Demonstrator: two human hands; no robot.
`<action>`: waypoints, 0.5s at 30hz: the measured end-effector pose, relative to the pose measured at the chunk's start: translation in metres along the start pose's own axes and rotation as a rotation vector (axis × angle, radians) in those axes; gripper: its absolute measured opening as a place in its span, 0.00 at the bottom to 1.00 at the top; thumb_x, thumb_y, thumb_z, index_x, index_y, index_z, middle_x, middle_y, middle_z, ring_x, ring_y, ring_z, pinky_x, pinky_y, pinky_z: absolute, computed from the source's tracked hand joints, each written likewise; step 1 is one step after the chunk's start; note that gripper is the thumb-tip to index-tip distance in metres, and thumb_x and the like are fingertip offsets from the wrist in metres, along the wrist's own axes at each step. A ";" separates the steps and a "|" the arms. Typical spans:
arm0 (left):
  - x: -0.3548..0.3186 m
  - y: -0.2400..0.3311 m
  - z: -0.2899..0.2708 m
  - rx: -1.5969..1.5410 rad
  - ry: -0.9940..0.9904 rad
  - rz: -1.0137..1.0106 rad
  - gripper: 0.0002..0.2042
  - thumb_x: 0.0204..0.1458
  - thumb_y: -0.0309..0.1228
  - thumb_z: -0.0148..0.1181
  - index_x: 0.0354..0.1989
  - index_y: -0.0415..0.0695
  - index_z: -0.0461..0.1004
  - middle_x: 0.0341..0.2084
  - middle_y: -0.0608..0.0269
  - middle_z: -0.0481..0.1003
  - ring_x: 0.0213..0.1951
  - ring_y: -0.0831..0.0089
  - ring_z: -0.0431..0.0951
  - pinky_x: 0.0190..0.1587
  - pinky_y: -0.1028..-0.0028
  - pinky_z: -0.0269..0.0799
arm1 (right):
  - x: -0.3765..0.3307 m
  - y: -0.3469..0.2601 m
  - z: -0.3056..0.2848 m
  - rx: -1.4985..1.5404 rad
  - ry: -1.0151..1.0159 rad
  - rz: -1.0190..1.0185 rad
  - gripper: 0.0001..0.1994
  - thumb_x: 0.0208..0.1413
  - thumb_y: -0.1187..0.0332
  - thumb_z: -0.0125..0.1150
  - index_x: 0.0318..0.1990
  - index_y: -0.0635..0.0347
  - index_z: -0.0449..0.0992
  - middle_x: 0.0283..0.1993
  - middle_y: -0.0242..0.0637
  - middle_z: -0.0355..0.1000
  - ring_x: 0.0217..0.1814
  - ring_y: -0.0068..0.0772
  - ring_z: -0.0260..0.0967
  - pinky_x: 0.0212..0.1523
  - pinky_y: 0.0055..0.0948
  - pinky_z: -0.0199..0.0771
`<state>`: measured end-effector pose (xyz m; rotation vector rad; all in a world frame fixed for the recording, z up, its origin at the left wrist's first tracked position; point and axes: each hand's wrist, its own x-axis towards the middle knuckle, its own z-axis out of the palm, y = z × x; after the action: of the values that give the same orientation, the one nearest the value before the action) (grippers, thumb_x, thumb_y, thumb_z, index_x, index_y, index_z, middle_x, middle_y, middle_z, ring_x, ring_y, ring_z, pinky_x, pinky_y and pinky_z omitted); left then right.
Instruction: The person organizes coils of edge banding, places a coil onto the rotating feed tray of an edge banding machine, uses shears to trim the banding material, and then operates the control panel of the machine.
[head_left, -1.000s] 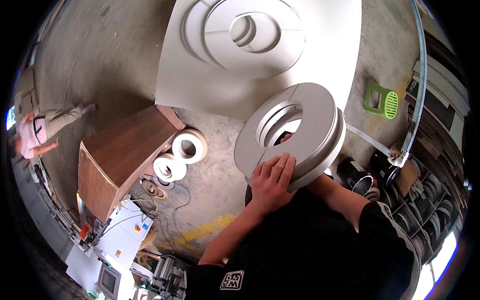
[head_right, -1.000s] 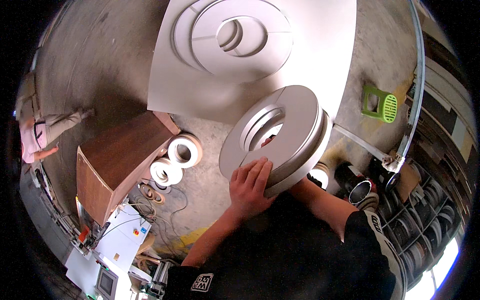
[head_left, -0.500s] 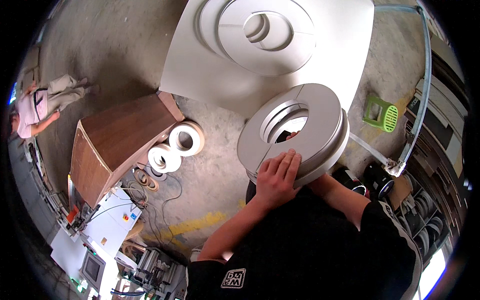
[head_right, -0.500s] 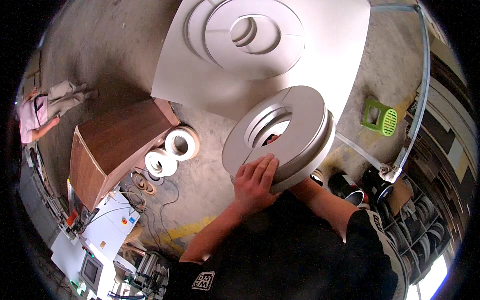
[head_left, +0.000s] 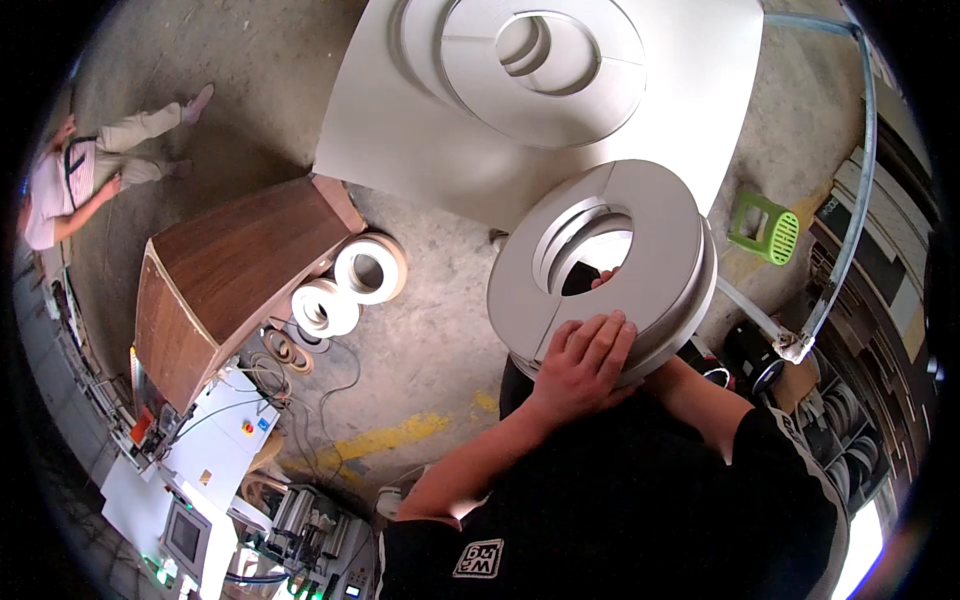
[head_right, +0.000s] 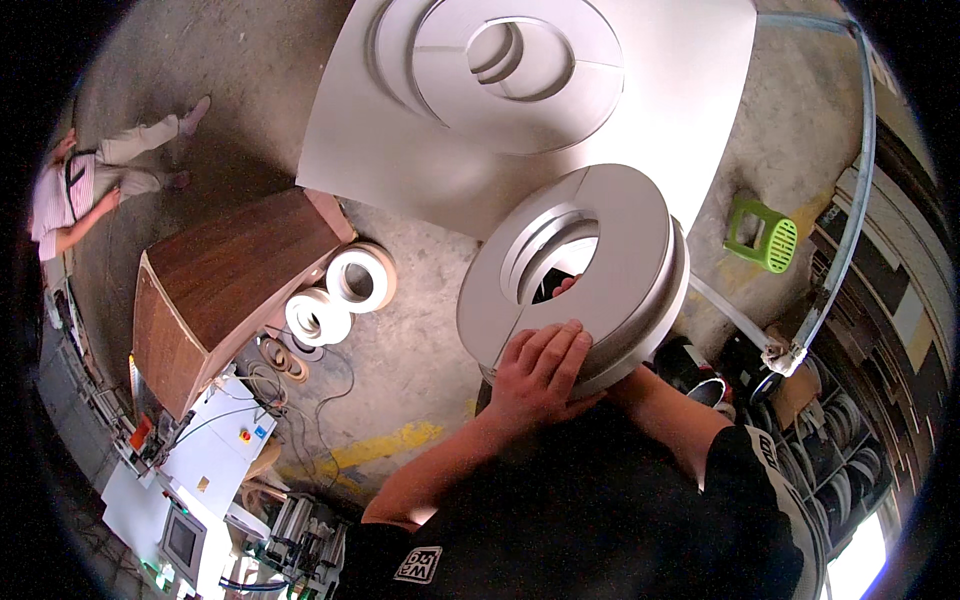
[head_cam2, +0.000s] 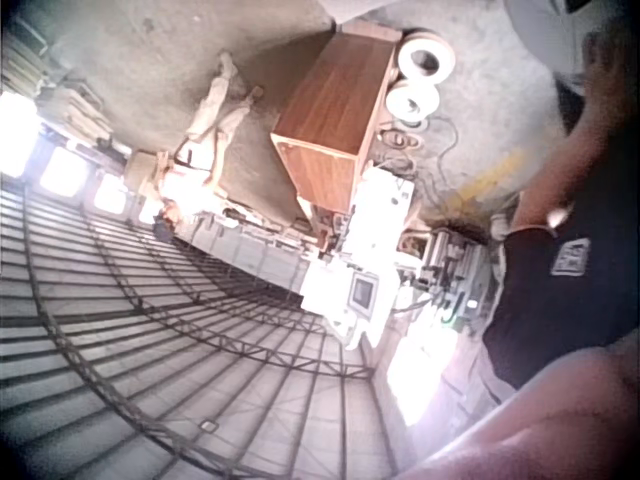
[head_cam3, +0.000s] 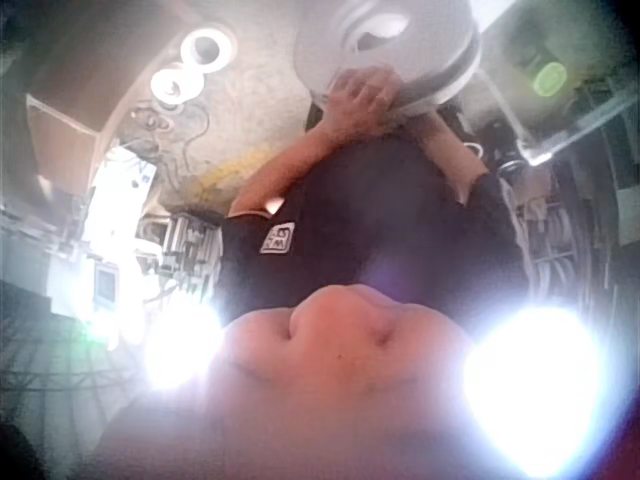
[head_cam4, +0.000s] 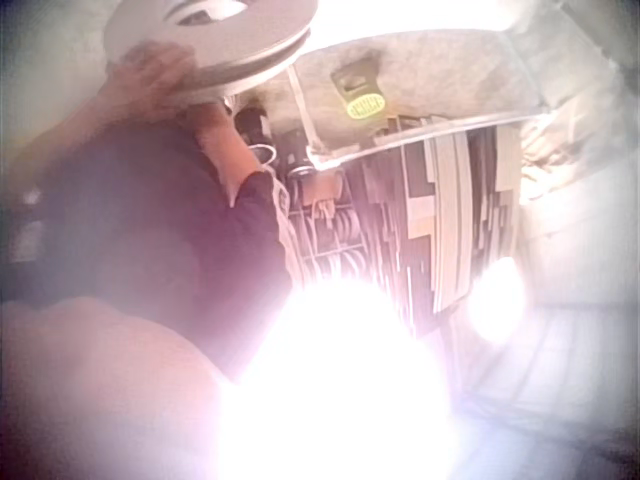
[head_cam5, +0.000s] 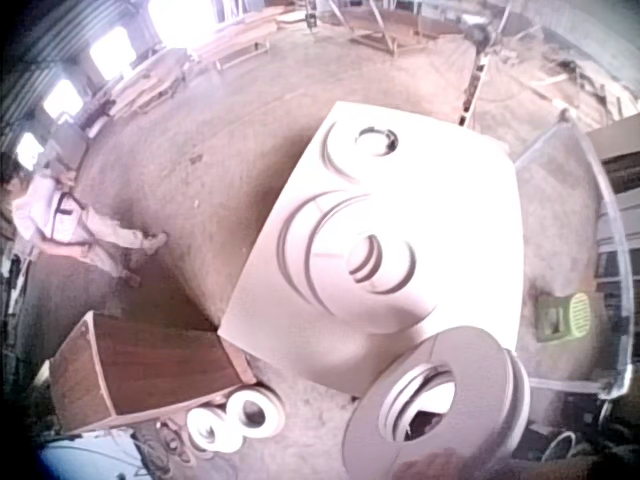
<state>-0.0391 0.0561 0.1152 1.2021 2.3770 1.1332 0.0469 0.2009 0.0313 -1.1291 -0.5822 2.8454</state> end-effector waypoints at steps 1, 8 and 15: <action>0.001 0.001 0.001 -0.018 0.012 -0.001 0.38 0.44 0.47 0.69 0.62 0.40 0.66 0.60 0.52 0.69 0.58 0.59 0.71 0.56 0.57 0.68 | -0.001 -0.004 0.002 -0.022 0.010 0.024 0.20 0.70 0.56 0.49 0.63 0.57 0.63 0.62 0.38 0.66 0.67 0.36 0.62 0.71 0.39 0.62; 0.005 0.002 -0.003 -0.015 -0.001 -0.012 0.35 0.49 0.48 0.67 0.62 0.40 0.66 0.59 0.51 0.68 0.58 0.58 0.71 0.56 0.57 0.67 | 0.000 -0.012 0.000 -0.062 -0.119 0.051 0.23 0.72 0.54 0.40 0.68 0.54 0.56 0.67 0.36 0.61 0.72 0.34 0.56 0.75 0.37 0.54; 0.023 -0.002 -0.020 -0.284 -0.070 -0.291 0.34 0.52 0.50 0.64 0.61 0.39 0.66 0.59 0.50 0.69 0.58 0.53 0.71 0.57 0.55 0.67 | -0.002 -0.028 0.015 -0.092 -0.088 0.129 0.24 0.72 0.53 0.42 0.69 0.53 0.56 0.67 0.37 0.61 0.70 0.35 0.57 0.73 0.38 0.56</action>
<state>-0.0649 0.0621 0.1294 0.7619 2.1582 1.2525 0.0352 0.2211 0.0529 -1.0972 -0.6758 3.0205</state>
